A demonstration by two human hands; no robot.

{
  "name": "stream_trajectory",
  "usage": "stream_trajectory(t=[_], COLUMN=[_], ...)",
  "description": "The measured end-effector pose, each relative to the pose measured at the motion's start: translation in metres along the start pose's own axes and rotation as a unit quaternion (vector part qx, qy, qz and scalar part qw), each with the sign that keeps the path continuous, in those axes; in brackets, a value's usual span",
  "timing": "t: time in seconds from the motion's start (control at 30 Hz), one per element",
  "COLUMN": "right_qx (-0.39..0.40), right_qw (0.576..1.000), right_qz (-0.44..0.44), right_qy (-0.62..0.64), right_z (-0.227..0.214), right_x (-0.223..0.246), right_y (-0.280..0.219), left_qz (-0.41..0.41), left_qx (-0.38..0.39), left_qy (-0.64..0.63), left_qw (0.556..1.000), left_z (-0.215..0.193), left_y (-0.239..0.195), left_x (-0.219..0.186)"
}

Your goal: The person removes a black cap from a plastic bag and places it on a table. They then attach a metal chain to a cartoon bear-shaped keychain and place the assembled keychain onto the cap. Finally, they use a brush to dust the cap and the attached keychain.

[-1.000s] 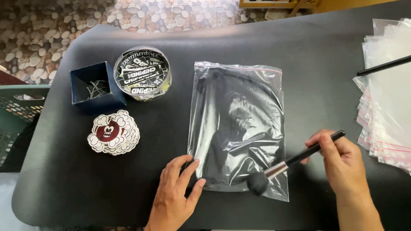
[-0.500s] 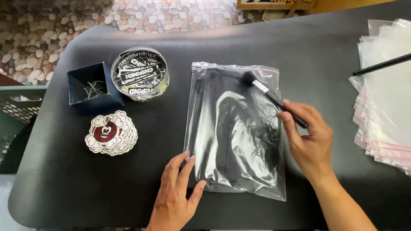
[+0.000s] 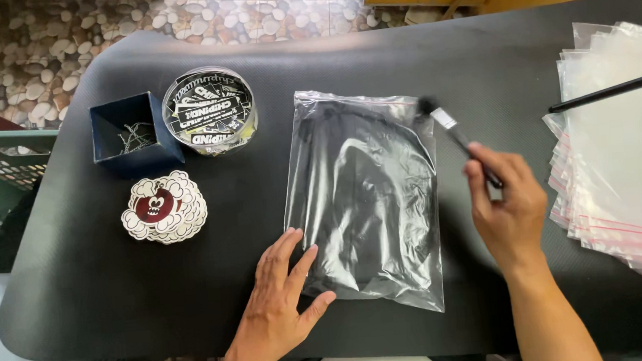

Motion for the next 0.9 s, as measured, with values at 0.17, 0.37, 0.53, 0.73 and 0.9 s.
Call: stream_trajectory(t=[0.17,0.37,0.53,0.73,0.9], right_qx=[0.064,0.152,0.420,0.077,0.214], right_qw=[0.997,0.982,0.870,0.993,0.890], right_qz=[-0.011,-0.076,-0.097,0.042,0.280], right_qy=[0.043,0.083,0.240,0.074,0.289], right_z=[0.034,0.079,0.062,0.013,-0.004], right_x=[0.018,0.066,0.098,0.026,-0.037], right_y=[0.032,0.049,0.023,0.010,-0.043], left_qz=[-0.007,-0.015,-0.054,-0.028,0.009], left_qx=[0.006,0.014,0.021,0.031,0.055], left_qy=[-0.003,-0.005,-0.025,-0.007,0.034], left_qw=[1.000,1.000,0.998,0.999,0.998], left_z=[0.003,0.004,0.006,0.003,0.006], left_y=[0.000,-0.001,-0.010,-0.005,-0.006], left_x=[0.000,0.000,0.007,0.006,0.006])
Point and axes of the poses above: each hand's wrist, its own y-axis towards the middle knuckle, its own z-axis out of the palm, x = y × z, the point moved 5 cm from there along y, towards the middle knuckle, and after that the axes turned 11 degrees about z, right-handed, at the moved point
